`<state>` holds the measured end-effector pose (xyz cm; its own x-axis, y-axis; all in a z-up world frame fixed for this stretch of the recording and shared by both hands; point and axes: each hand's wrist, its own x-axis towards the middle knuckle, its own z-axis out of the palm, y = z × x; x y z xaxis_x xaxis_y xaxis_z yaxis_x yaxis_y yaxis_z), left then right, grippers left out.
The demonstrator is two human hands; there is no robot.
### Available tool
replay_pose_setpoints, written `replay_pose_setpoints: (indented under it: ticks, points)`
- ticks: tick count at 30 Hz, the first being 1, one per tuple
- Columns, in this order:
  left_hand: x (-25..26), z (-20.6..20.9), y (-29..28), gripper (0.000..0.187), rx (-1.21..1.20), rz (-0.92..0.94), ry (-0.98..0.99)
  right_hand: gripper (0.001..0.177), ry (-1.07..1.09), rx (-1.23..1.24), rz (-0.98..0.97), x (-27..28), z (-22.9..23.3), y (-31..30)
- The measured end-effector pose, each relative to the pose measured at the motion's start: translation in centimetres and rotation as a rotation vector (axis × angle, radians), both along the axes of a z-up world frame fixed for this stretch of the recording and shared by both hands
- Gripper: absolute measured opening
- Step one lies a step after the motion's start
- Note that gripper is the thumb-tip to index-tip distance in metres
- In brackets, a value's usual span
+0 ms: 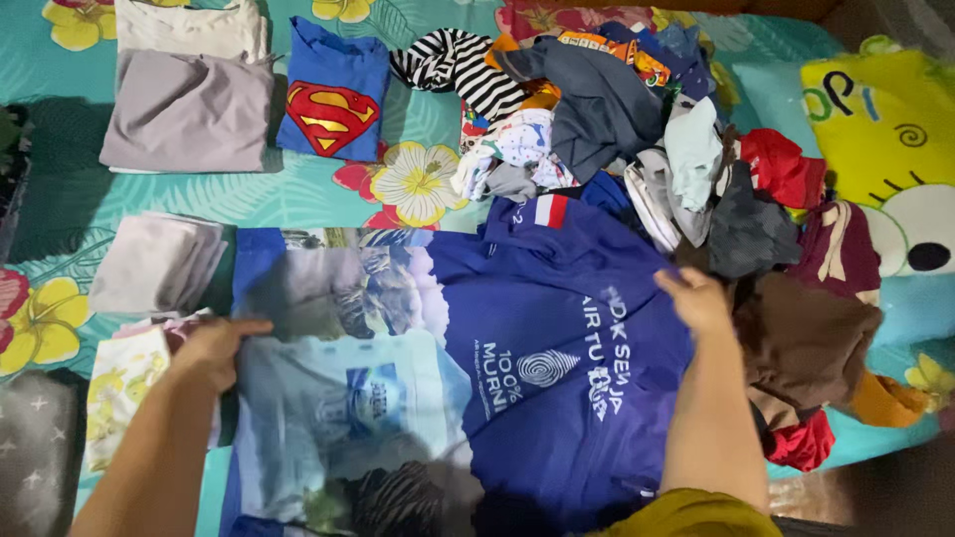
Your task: The person folds several pieces of clothing on a bed, including a white shirt with car graphics, a blue t-shirt, a white t-shirt, a patterned baby onesie, a light green t-shirt, and grey shorts. The folded items are stacked in neat piles on the bed.
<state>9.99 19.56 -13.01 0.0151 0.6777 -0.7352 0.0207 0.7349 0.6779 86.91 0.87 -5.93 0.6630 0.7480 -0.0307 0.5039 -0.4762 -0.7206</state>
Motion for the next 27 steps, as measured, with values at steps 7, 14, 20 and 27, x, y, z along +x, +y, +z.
replay_pose_setpoints:
  ticks: [7,14,20,27]
  points:
    - [-7.1,13.2,0.4,0.017,0.396,0.05,-0.53,0.035,0.792,0.819,-0.149,0.0,15.9,-3.1]
    - [-15.1,22.4,-1.4,0.02,0.792,0.233,-0.276,0.043,0.54,0.82,0.474,-3.2,33.3,-10.5]
    - [-16.2,26.5,-3.6,0.023,0.889,0.235,0.015,0.045,0.299,0.656,0.181,1.2,36.0,-5.3]
    - [-15.6,27.1,-3.2,0.027,0.909,0.142,0.267,0.035,0.079,0.808,-0.119,7.7,41.3,0.8]
